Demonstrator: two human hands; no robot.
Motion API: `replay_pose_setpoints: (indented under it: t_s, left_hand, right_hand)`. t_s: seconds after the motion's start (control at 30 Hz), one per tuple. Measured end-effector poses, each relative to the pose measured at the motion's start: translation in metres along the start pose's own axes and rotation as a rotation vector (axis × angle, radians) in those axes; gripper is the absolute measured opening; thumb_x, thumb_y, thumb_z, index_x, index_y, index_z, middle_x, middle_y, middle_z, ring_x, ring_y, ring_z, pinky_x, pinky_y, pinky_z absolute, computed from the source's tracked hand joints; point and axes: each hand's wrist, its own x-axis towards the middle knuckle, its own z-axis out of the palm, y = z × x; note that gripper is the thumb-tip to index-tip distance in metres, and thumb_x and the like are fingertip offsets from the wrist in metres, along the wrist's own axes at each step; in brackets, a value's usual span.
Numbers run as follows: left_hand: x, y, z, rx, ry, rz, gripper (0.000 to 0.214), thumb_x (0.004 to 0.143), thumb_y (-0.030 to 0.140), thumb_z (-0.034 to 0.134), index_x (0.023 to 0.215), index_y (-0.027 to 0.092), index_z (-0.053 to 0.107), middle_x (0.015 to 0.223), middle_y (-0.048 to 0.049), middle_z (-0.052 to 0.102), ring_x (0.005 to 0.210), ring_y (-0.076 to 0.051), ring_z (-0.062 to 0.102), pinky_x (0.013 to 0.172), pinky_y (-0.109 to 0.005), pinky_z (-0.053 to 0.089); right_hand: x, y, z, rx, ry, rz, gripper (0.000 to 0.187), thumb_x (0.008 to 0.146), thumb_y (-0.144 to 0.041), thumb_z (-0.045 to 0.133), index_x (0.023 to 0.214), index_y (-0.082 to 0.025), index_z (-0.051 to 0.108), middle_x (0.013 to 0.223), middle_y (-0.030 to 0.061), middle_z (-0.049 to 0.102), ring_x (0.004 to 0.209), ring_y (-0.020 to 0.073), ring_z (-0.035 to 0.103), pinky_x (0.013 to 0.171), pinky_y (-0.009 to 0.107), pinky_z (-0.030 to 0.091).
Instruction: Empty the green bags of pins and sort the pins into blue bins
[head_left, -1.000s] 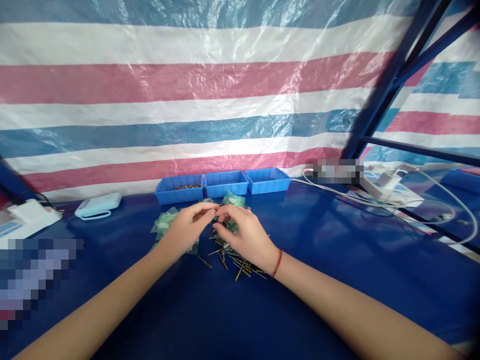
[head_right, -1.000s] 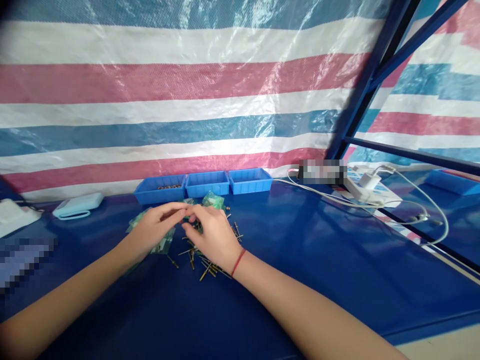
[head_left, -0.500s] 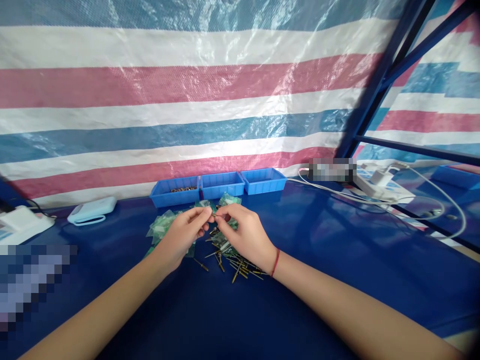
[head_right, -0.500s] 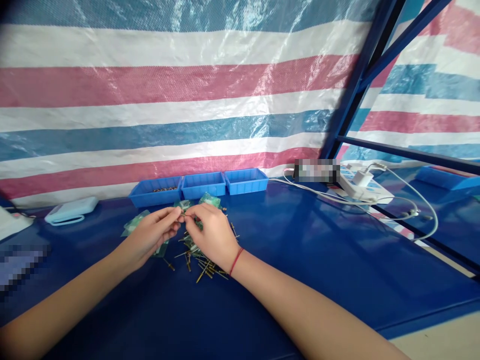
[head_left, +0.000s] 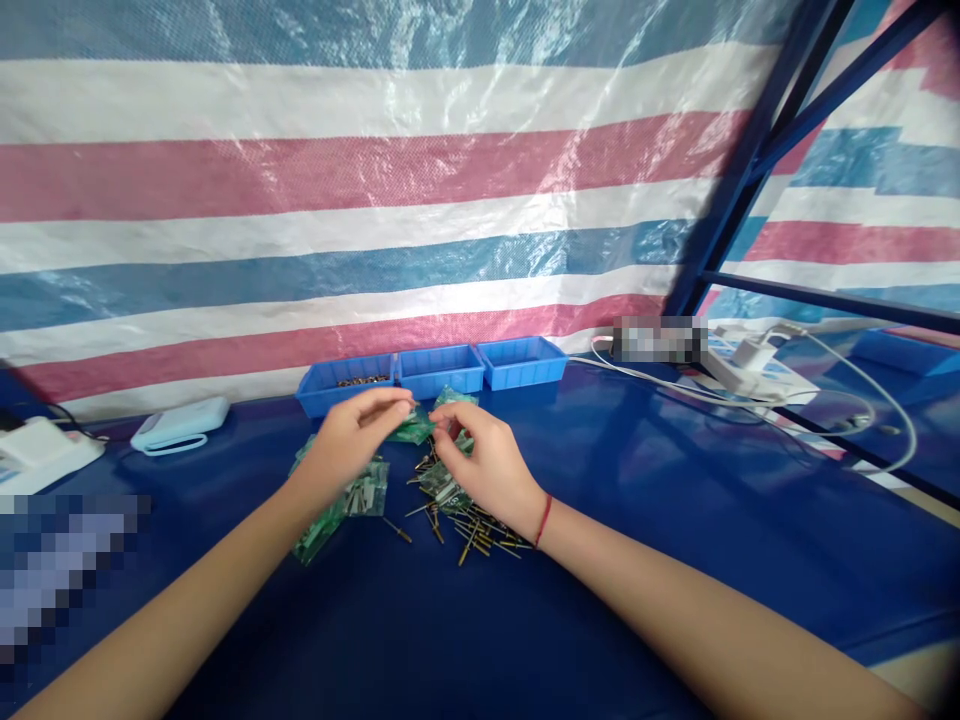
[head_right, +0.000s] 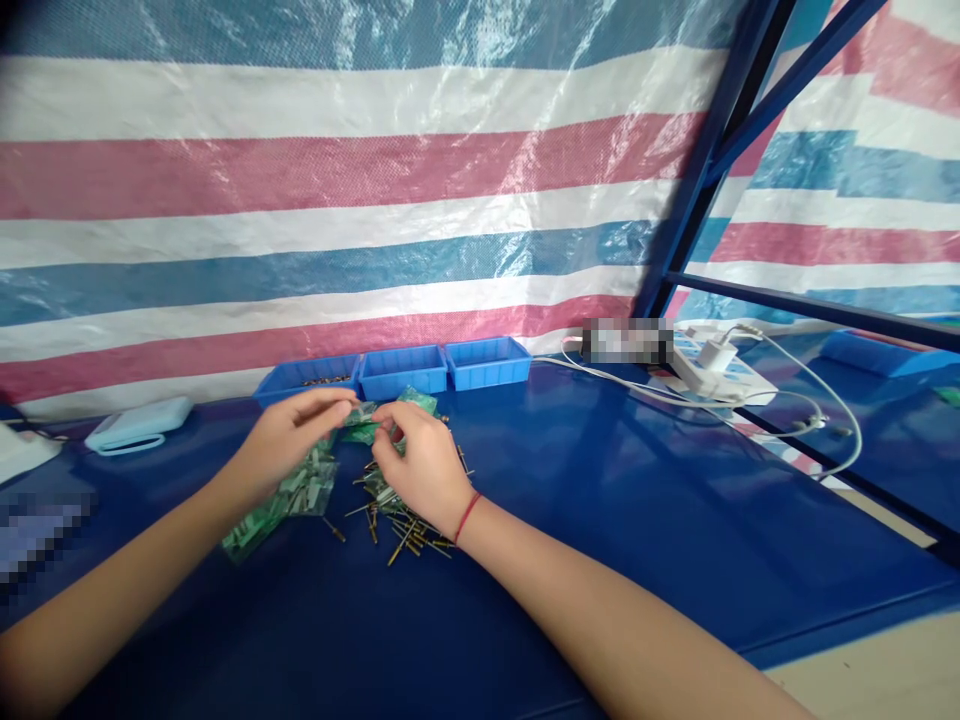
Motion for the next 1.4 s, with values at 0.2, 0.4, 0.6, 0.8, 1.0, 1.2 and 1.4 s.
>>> replay_pose_setpoints:
  t_s: [0.2, 0.4, 0.6, 0.8, 1.0, 1.2, 1.4]
  left_hand:
    - [0.057, -0.013, -0.031, 0.454, 0.325, 0.2, 0.029, 0.082, 0.039, 0.055, 0.099, 0.019, 0.068, 0.094, -0.0058, 0.072, 0.087, -0.023, 0.065, 0.081, -0.034, 0.049]
    - [0.066, -0.03, -0.03, 0.713, 0.273, 0.307, 0.037, 0.083, 0.034, 0.049, 0.111, 0.015, 0.064, 0.115, -0.0105, 0.066, 0.11, -0.028, 0.056, 0.099, -0.04, 0.038]
    - [-0.006, -0.026, -0.022, 0.928, -0.015, 0.257, 0.029, 0.086, 0.043, 0.047, 0.095, 0.027, 0.069, 0.105, -0.0019, 0.069, 0.105, -0.028, 0.055, 0.089, -0.042, 0.041]
    - [-0.042, -0.036, -0.02, 0.996, -0.004, 0.098, 0.027, 0.085, 0.041, 0.047, 0.101, 0.034, 0.068, 0.121, -0.0005, 0.062, 0.116, -0.028, 0.049, 0.089, -0.047, 0.036]
    - [-0.04, -0.043, -0.021, 0.988, -0.014, 0.058, 0.033, 0.085, 0.032, 0.041, 0.108, 0.03, 0.065, 0.126, -0.002, 0.059, 0.119, -0.026, 0.047, 0.094, -0.046, 0.035]
    - [-0.041, -0.046, -0.022, 0.976, -0.004, 0.063, 0.041, 0.085, 0.03, 0.041, 0.123, 0.025, 0.056, 0.127, -0.0067, 0.059, 0.119, -0.028, 0.046, 0.095, -0.047, 0.035]
    - [-0.04, -0.049, -0.022, 0.965, 0.0, 0.091, 0.041, 0.084, 0.024, 0.038, 0.121, 0.026, 0.056, 0.125, -0.0064, 0.06, 0.118, -0.028, 0.048, 0.095, -0.047, 0.035]
  right_hand:
    - [-0.002, 0.003, 0.001, 0.001, -0.027, -0.013, 0.016, 0.082, -0.01, 0.049, 0.091, -0.018, 0.059, 0.086, 0.002, 0.065, 0.073, 0.0127, 0.059, 0.072, 0.026, 0.047]
    - [-0.001, 0.006, 0.003, -0.031, -0.072, 0.0, 0.016, 0.079, -0.008, 0.053, 0.087, -0.018, 0.062, 0.081, 0.0004, 0.066, 0.076, 0.0134, 0.061, 0.075, 0.026, 0.045]
    - [0.003, 0.005, 0.004, -0.119, -0.078, 0.017, 0.016, 0.08, -0.009, 0.053, 0.086, -0.018, 0.065, 0.085, 0.0012, 0.068, 0.084, 0.0161, 0.059, 0.08, 0.029, 0.043]
    - [0.006, -0.009, 0.03, -0.381, -0.33, -0.136, 0.02, 0.085, -0.018, 0.051, 0.096, -0.016, 0.068, 0.09, 0.0059, 0.067, 0.091, 0.0206, 0.053, 0.087, 0.034, 0.04]
    - [0.011, -0.016, 0.062, -0.577, -0.44, -0.173, 0.028, 0.089, -0.026, 0.045, 0.101, -0.011, 0.066, 0.098, 0.0121, 0.061, 0.093, 0.0245, 0.049, 0.086, 0.038, 0.041]
    - [0.018, -0.013, 0.063, -0.616, -0.521, -0.187, 0.027, 0.091, -0.029, 0.046, 0.091, -0.014, 0.068, 0.096, 0.0115, 0.062, 0.091, 0.0247, 0.051, 0.083, 0.039, 0.042]
    - [0.019, -0.014, 0.058, -0.654, -0.512, -0.229, 0.022, 0.088, -0.024, 0.048, 0.086, -0.015, 0.067, 0.089, 0.0098, 0.063, 0.089, 0.0257, 0.052, 0.073, 0.038, 0.043]
